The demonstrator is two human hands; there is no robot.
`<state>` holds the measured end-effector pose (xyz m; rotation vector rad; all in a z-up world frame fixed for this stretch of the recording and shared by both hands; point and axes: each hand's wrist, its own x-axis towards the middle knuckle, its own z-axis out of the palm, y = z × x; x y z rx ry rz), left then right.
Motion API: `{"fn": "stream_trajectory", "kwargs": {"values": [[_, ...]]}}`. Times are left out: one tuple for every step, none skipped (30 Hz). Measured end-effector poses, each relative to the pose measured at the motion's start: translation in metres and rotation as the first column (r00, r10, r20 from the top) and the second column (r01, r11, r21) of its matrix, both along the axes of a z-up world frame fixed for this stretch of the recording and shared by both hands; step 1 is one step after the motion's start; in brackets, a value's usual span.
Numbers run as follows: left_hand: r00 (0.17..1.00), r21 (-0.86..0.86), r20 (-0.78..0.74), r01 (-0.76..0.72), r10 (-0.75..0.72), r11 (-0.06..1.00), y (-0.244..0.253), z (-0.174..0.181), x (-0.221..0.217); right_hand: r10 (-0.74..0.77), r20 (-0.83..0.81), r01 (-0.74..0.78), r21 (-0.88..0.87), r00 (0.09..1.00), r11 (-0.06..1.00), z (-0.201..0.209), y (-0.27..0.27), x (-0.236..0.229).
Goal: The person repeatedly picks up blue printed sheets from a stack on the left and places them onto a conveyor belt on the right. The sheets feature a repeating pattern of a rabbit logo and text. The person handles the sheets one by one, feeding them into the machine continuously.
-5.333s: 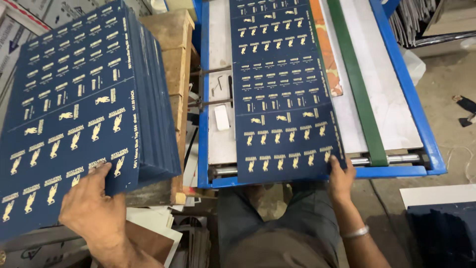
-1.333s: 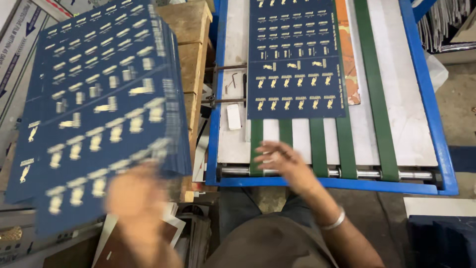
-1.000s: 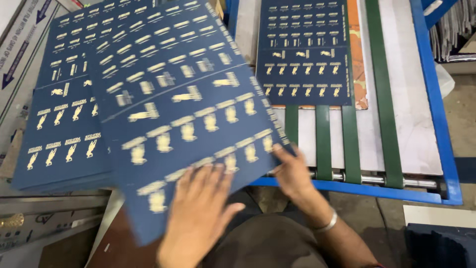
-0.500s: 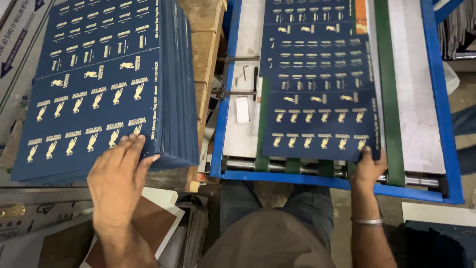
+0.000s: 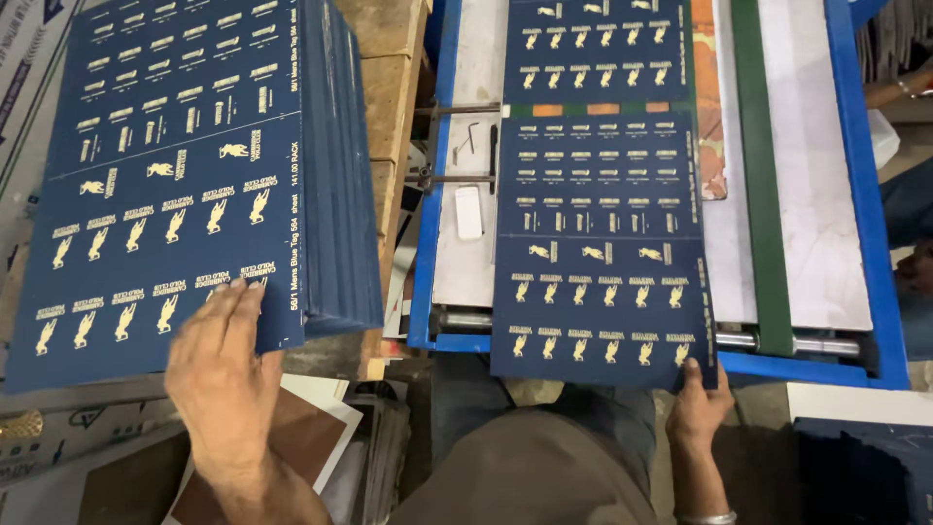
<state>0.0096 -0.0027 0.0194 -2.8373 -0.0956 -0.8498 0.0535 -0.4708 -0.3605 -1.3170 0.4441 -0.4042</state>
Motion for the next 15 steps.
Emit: {"fn": "stream_trajectory", "kwargs": {"values": [[1.0,-0.015,0.011,0.002,-0.001,1.0,0.0,-0.006,0.002,0.006,-0.011,-0.006,-0.002,1.0,1.0,0.0,0.002,0.003],[1.0,-0.032,0.022,0.001,0.0,0.999,0.002,-0.011,0.001,0.014,-0.023,-0.014,-0.005,1.0,1.0,-0.001,0.003,0.011],[1.0,-0.053,0.015,0.008,-0.007,0.999,0.007,-0.013,-0.001,0.022,-0.035,-0.022,-0.008,0.999,1.0,-0.001,0.005,0.019],[1.0,-0.079,0.012,0.011,-0.011,0.997,0.01,-0.015,-0.004,0.018,-0.016,-0.018,-0.032,1.0,0.999,-0.001,0.006,0.029],[1.0,-0.104,0.009,0.015,-0.014,0.994,0.012,-0.017,-0.006,0.015,0.002,-0.015,-0.055,1.0,0.998,-0.001,0.009,0.041],[1.0,-0.096,0.006,0.001,-0.001,0.995,0.014,-0.019,-0.007,0.011,0.021,-0.01,-0.073,1.0,0.997,-0.003,0.013,0.052],[1.0,-0.088,0.004,-0.012,0.013,0.996,0.014,-0.021,-0.007,0.005,0.007,-0.005,-0.054,1.0,0.999,-0.004,0.015,0.063],[1.0,-0.08,0.0,-0.024,0.024,0.996,0.014,-0.021,-0.008,-0.002,-0.009,0.002,-0.035,1.0,0.999,-0.007,0.017,0.074],[1.0,-0.093,0.002,-0.023,0.024,0.995,0.014,-0.021,-0.008,-0.009,-0.025,0.009,-0.017,1.0,1.0,-0.011,0.018,0.084],[1.0,-0.107,0.005,-0.022,0.023,0.994,0.014,-0.021,-0.009,-0.029,-0.036,0.031,0.034,0.999,0.999,-0.016,0.018,0.094],[1.0,-0.12,0.007,-0.02,0.021,0.993,0.014,-0.021,-0.009,-0.049,-0.048,0.053,0.085,0.998,0.995,-0.023,0.02,0.105],[1.0,-0.122,0.009,-0.023,0.025,0.992,0.015,-0.021,-0.009,-0.068,-0.062,0.076,0.135,0.996,0.988,-0.03,0.022,0.113],[1.0,-0.123,0.011,-0.027,0.028,0.992,0.015,-0.022,-0.009,-0.051,-0.046,0.058,0.166,0.998,0.984,-0.036,0.022,0.12],[0.999,-0.125,0.015,-0.029,0.031,0.992,0.015,-0.022,-0.008,-0.035,-0.028,0.04,0.197,0.999,0.98,-0.04,0.022,0.127],[0.999,-0.132,0.019,-0.031,0.034,0.991,0.015,-0.022,-0.008,-0.019,-0.009,0.021,0.226,1.0,0.974,-0.042,0.022,0.132]]}}
